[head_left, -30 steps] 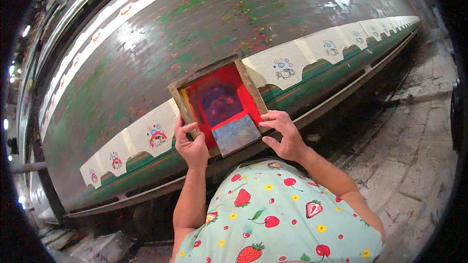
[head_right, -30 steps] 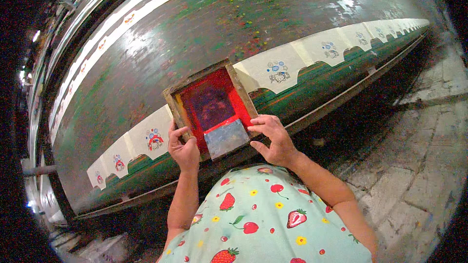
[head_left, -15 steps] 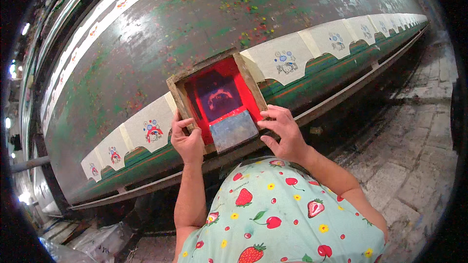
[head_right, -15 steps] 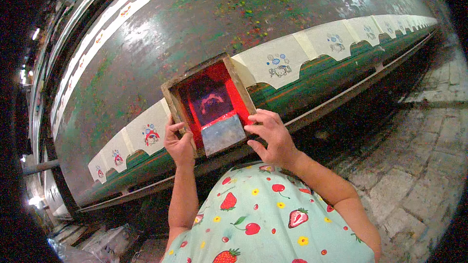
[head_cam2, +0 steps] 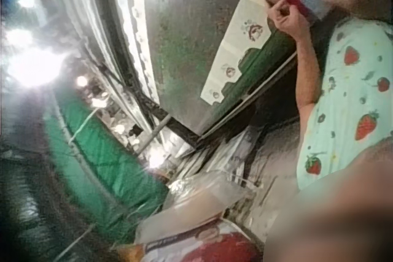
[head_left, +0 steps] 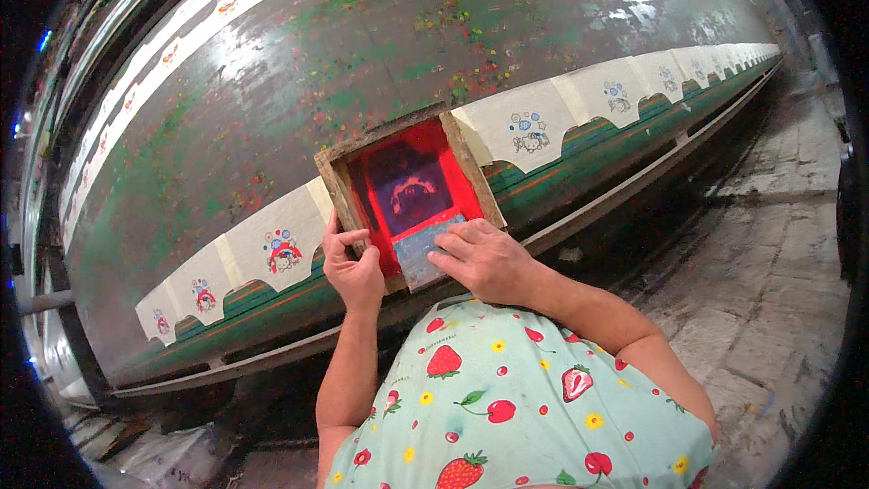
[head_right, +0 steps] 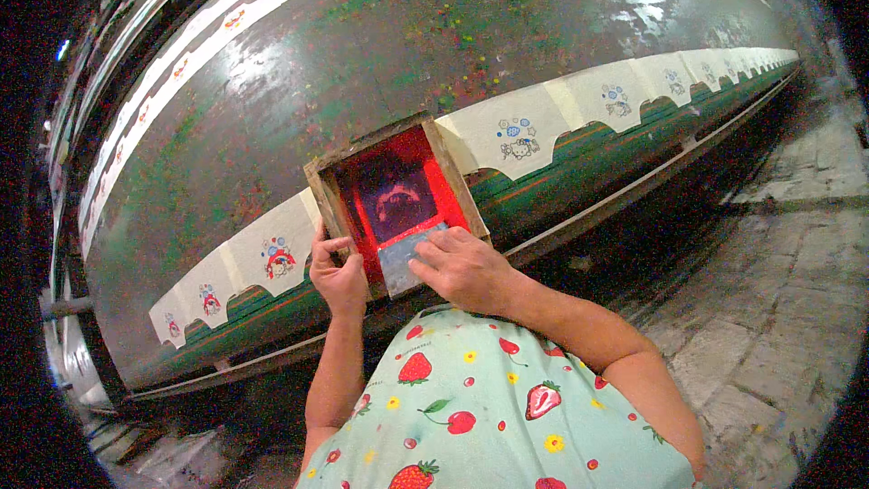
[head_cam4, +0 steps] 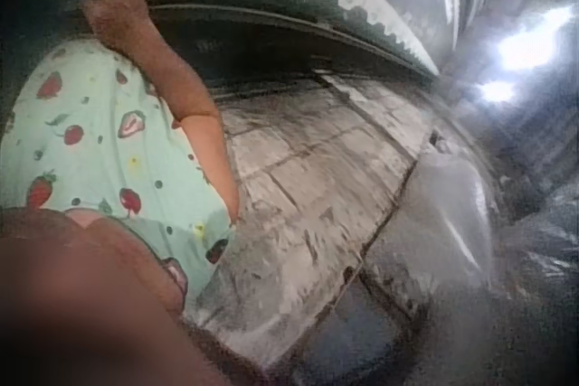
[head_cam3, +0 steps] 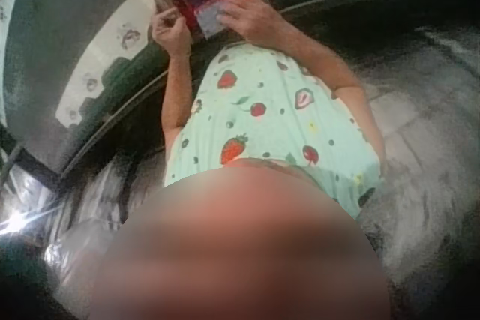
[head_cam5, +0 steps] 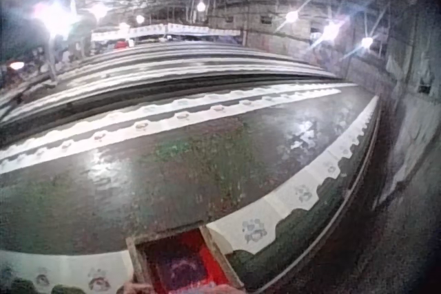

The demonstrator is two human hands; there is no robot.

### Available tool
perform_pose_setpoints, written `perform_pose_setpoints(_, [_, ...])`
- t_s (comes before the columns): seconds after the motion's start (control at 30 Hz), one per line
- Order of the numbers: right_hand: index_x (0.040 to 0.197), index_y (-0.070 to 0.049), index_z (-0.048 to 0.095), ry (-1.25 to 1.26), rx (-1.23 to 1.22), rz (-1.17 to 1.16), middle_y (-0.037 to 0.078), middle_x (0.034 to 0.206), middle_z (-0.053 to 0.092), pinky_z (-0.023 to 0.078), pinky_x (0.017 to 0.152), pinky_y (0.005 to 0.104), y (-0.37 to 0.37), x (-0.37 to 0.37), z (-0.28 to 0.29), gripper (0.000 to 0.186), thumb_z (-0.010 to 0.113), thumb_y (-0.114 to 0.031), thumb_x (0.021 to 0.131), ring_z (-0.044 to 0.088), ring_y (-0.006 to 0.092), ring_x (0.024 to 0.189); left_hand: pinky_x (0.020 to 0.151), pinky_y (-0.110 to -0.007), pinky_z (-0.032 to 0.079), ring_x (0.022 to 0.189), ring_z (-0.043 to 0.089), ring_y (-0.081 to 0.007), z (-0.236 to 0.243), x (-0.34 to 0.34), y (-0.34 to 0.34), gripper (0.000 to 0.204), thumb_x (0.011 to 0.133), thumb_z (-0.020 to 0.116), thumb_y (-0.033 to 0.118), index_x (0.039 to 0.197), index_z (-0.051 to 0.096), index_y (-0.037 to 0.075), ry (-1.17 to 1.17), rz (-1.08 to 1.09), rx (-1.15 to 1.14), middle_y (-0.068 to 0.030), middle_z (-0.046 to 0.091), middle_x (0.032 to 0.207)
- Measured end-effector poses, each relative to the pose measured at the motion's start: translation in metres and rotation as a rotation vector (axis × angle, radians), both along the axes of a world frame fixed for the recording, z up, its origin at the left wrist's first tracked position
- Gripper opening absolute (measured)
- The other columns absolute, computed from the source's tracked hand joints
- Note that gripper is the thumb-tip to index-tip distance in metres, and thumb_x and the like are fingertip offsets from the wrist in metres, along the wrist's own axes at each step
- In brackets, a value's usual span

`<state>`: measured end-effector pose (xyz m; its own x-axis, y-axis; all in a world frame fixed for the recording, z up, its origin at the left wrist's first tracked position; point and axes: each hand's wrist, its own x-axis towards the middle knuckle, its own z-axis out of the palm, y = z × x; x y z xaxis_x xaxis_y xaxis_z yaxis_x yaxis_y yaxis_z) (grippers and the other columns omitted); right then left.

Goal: The person holds a wooden screen-printing frame with red ink and repeatedly rubs a squeegee across the mesh to transfer ink onto a surface below. The person moves the frame along the surface and continues the same rubbing motion throughout the clip.

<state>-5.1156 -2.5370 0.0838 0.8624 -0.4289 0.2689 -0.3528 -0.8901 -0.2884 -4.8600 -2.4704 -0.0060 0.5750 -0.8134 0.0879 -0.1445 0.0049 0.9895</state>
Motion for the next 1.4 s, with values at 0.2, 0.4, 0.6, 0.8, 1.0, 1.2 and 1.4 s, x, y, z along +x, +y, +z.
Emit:
perform_pose_setpoints(0.2, [0.124,-0.005,0.078,0.156,0.141,0.066,0.011,0.12,0.076,0.058,0.102,0.0474,-0.025,0.007,0.03,0.032,0.073,-0.014,0.093,0.072,0.0328,0.117,0.13,-0.045,0.041,0.158,0.056,-0.0372,0.006,-0.001,-0.001,0.024,0.081,0.068,-0.008,0.099,0.079,0.005,-0.084,0.017,0.047,-0.0326,0.057,0.169])
perform_pose_setpoints(0.4, [0.121,-0.006,0.08,0.238,0.313,0.153,0.016,0.114,0.076,0.059,0.103,0.0506,-0.089,0.026,0.044,0.037,0.074,-0.001,0.085,0.072,0.0392,0.115,0.13,-0.045,0.042,0.153,0.059,-0.0335,-0.008,-0.002,-0.002,0.02,0.092,0.073,-0.001,0.108,0.084,0.004,0.095,0.056,0.0,-0.0263,0.062,0.168])
perform_pose_setpoints(0.6, [0.124,-0.002,0.078,0.064,0.242,0.052,0.019,0.115,0.075,0.057,0.104,0.053,-0.145,0.06,0.035,0.041,0.07,0.008,0.085,0.07,0.0449,0.115,0.127,-0.045,0.045,0.154,0.06,-0.0352,-0.003,0.009,-0.004,0.022,0.094,0.071,-0.003,0.111,0.082,0.005,0.113,0.027,-0.011,-0.0292,0.063,0.164])
perform_pose_setpoints(0.8, [0.124,-0.002,0.078,0.01,0.159,-0.013,0.02,0.117,0.074,0.056,0.106,0.0534,-0.162,0.071,0.018,0.046,0.067,0.009,0.081,0.069,0.045,0.115,0.124,-0.045,0.048,0.153,0.06,-0.0361,0.02,0.018,-0.008,0.03,0.087,0.069,-0.006,0.112,0.081,0.004,0.064,-0.038,0.106,-0.0254,0.064,0.161])
perform_pose_setpoints(1.0, [0.121,-0.004,0.08,0.036,0.018,-0.066,0.015,0.117,0.075,0.057,0.1,0.051,-0.103,0.058,0.011,0.044,0.072,0.006,0.079,0.069,0.0392,0.11,0.126,-0.046,0.047,0.152,0.06,-0.0377,0.021,0.017,-0.01,0.029,0.086,0.07,-0.008,0.11,0.081,0.005,0.029,-0.036,0.126,-0.0236,0.064,0.16])
perform_pose_setpoints(1.2, [0.121,-0.003,0.081,0.035,0.028,-0.07,0.012,0.119,0.075,0.057,0.099,0.0494,-0.037,0.036,0.015,0.041,0.075,0.002,0.081,0.07,0.0354,0.111,0.121,-0.043,0.051,0.144,0.067,-0.0336,0.016,0.018,-0.011,0.023,0.091,0.075,-0.006,0.11,0.082,0.006,-0.07,-0.022,0.087,-0.0227,0.069,0.157])
perform_pose_setpoints(1.4, [0.124,-0.005,0.079,0.053,0.112,-0.06,0.013,0.124,0.074,0.056,0.102,0.0514,-0.002,0.021,0.02,0.051,0.076,0.006,0.075,0.07,0.0375,0.115,0.125,-0.045,0.048,0.149,0.063,-0.037,0.012,0.017,-0.01,0.025,0.091,0.074,-0.006,0.112,0.082,0.005,-0.031,-0.02,0.05,-0.0262,0.066,0.158])
